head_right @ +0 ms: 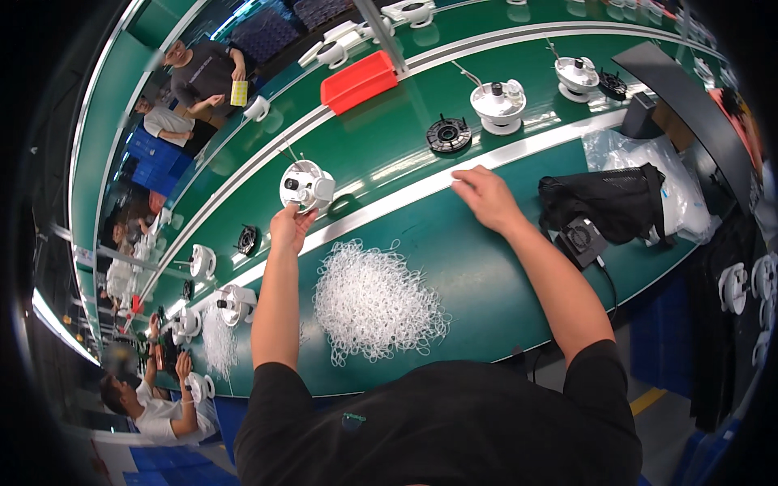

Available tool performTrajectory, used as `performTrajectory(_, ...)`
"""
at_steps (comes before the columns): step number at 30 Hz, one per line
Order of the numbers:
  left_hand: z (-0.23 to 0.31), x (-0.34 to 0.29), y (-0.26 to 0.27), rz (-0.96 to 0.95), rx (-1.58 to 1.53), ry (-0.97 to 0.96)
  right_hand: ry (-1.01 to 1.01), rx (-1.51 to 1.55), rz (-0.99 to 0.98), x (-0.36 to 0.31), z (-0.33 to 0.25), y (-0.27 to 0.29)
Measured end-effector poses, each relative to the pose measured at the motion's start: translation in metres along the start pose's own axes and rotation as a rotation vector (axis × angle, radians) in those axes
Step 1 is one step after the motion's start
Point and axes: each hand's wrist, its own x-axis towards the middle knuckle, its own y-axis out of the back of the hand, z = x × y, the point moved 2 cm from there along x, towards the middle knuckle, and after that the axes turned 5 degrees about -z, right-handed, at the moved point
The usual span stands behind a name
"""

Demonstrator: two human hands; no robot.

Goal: The person assembles white circular electronic devices on a green factory table. They repeatedly pick up a device, insert a white zip tie into a central hole, and pull it tight to secure internal components. The person handles multiple units sequentially, moving finished items aside and picking up new ones from the table.

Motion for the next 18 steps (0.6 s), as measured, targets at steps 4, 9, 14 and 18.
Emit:
performTrajectory(4, 0.003, -0.046, -0.073, -0.194, 0.085, 0.051, 0.156, 0.006, -0.062, 0.008, -0.039, -0.018)
performTrajectory(9, -0.022, -0.088, -0.136, -0.432, 0.205, 0.167, 0.121, -0.107, -0.057, 0.015, -0.041, -0.024)
performTrajectory(14, -0.047, -0.108, -0.171, -0.537, 0.311, 0.238, 0.054, -0.195, 0.002, 0.007, -0.031, -0.002)
performTrajectory(18, -0.054, -0.120, -0.186, -0.573, 0.371, 0.255, -0.020, -0.003, 0.017, 0.004, -0.024, 0.011)
